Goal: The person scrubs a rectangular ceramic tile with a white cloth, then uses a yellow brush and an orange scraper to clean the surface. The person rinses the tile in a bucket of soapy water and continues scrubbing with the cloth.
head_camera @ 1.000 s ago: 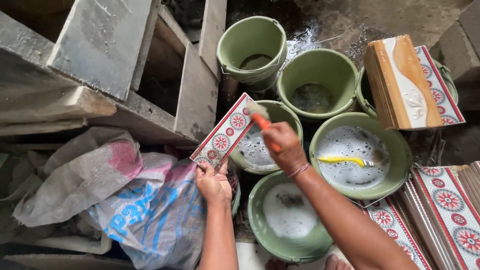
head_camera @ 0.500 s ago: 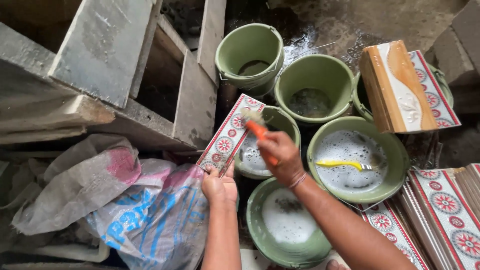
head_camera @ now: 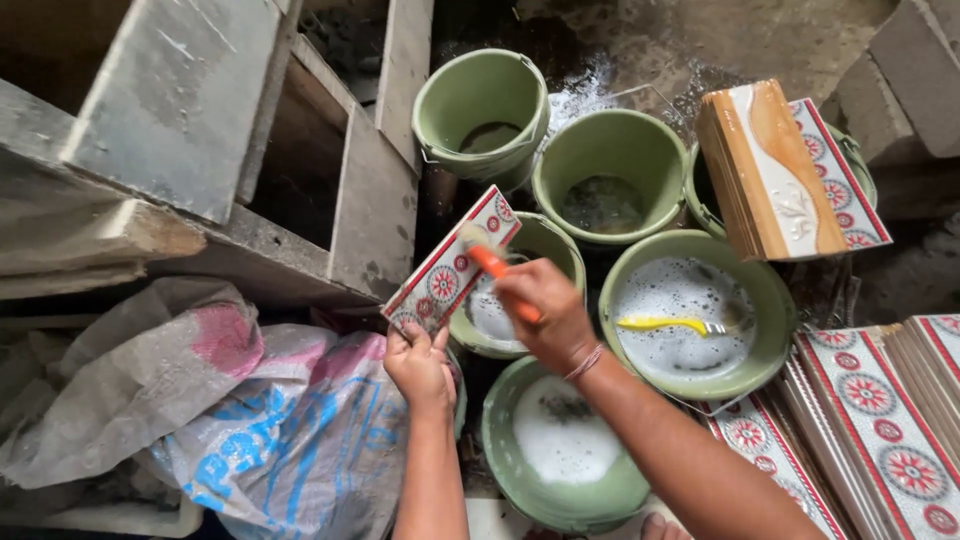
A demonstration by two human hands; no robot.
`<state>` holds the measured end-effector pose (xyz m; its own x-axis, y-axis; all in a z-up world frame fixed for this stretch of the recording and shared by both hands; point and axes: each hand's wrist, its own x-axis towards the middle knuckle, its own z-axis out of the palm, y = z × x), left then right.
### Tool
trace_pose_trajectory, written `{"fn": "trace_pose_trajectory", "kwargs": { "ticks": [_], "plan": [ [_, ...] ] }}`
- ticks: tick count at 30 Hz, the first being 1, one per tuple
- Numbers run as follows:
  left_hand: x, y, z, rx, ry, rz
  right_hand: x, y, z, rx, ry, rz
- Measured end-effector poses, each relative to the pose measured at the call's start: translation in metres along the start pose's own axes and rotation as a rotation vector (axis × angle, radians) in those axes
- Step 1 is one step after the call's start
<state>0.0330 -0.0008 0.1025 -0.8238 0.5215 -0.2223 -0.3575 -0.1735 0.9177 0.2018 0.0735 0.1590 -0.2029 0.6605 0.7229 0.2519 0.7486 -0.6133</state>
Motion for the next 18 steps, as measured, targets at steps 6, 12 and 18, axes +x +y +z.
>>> {"fn": "trace_pose_trajectory", "kwargs": {
  "ticks": [6,12,18],
  "plan": [
    [0.006,-0.028,-0.024,0.214,-0.075,0.320,0.009,-0.023,0.015,0.037,-0.091,-0.008],
    [0.007,-0.049,-0.038,0.489,-0.136,0.460,0.020,0.009,-0.017,0.019,-0.176,0.158],
    [0.005,-0.030,-0.028,0.212,-0.056,0.212,0.036,0.005,-0.020,0.144,-0.124,0.299]
  ]
}}
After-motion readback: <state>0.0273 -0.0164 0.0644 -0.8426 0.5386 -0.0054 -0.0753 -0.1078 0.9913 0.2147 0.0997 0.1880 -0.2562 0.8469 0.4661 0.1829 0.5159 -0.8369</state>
